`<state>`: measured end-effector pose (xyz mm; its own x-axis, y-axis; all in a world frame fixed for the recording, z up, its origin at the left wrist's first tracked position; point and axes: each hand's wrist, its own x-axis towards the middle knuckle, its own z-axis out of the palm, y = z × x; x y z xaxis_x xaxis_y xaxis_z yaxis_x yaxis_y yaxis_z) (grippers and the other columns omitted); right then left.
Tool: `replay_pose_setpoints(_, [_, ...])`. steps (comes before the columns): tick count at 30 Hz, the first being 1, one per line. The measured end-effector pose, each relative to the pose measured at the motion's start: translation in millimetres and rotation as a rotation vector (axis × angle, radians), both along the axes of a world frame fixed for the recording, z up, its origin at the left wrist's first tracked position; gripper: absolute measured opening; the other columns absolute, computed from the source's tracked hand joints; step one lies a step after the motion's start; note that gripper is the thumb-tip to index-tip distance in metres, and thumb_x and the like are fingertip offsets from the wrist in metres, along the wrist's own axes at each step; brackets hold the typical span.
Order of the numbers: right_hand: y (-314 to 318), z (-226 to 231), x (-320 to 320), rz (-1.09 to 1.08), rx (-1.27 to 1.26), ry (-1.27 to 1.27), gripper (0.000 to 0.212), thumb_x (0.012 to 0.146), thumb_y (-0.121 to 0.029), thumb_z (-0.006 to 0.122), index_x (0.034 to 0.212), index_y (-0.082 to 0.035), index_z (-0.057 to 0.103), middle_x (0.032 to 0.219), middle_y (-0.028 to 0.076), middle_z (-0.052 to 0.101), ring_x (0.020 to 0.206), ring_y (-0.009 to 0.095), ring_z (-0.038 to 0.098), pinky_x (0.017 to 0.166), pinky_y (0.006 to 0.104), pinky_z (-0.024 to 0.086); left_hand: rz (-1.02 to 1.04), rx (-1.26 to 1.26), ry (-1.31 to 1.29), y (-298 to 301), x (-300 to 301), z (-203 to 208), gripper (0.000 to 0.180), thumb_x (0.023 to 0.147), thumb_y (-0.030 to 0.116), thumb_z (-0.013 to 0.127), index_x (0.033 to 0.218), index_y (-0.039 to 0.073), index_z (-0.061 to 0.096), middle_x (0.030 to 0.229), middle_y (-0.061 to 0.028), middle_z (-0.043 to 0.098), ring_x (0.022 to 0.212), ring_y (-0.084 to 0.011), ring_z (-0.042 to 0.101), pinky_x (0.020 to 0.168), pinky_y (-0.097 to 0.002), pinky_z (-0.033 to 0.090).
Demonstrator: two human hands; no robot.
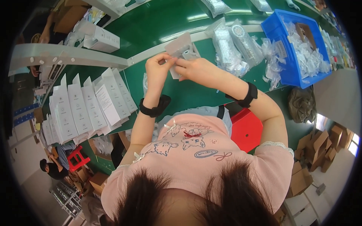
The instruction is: The person packs handheld fans by placing them into bubble wrap bags, inserting the bagged fans and instruction manuals into cardboard boxes, and stacking the finished boxes on the table.
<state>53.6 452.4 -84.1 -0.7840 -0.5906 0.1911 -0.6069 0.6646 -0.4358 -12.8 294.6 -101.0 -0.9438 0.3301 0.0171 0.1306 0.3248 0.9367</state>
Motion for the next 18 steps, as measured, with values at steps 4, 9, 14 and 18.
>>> replay_pose_setpoints(4, [-7.7, 4.9, 2.7, -0.032, -0.002, 0.246, 0.029, 0.062, -0.020, 0.068, 0.086, -0.006, 0.058, 0.112, 0.012, 0.047, 0.111, 0.030, 0.042, 0.091, 0.0391, 0.038, -0.005, 0.298, -0.182, -24.2, -0.6, 1.8, 0.024, 0.068, 0.009, 0.068, 0.087, -0.003, 0.061, 0.090, -0.0116, 0.063, 0.077, -0.0189, 0.061, 0.068, -0.0269, 0.048])
replay_pose_setpoints(9, [29.5, -12.8, 9.2, -0.319, -0.275, 0.381, 0.073, 0.055, -0.024, 0.078, 0.118, -0.008, 0.044, 0.128, 0.013, 0.039, 0.124, 0.028, 0.032, 0.102, 0.0378, 0.025, 0.290, -0.585, 0.555, -135.1, 1.3, 35.1, 0.059, 0.069, 0.016, 0.068, 0.120, 0.002, 0.042, 0.127, -0.0199, 0.036, 0.120, -0.0329, 0.033, 0.096, -0.0437, 0.029])
replay_pose_setpoints(14, [30.2, -76.4, -9.8, -0.453, -0.644, -0.344, 0.105, 0.053, -0.020, 0.083, 0.135, -0.007, 0.019, 0.128, 0.011, 0.039, 0.124, 0.022, 0.032, 0.102, 0.0347, 0.025, 0.328, -1.146, 0.340, -211.5, 18.8, 4.9, 0.078, 0.066, 0.017, 0.071, 0.130, 0.000, 0.029, 0.139, -0.0217, 0.017, 0.129, -0.0357, 0.016, 0.099, -0.0530, 0.020])
replay_pose_setpoints(18, [18.0, -38.5, -73.8, -0.406, -0.999, -0.523, 0.100, 0.054, -0.014, 0.080, 0.135, -0.005, 0.021, 0.128, 0.009, 0.039, 0.121, 0.020, 0.035, 0.100, 0.0339, 0.029, 0.231, -1.118, 0.027, -198.7, 32.5, 12.0, 0.093, 0.061, 0.016, 0.073, 0.136, 0.003, 0.019, 0.142, -0.0214, 0.010, 0.132, -0.0343, 0.009, 0.101, -0.0536, 0.016])
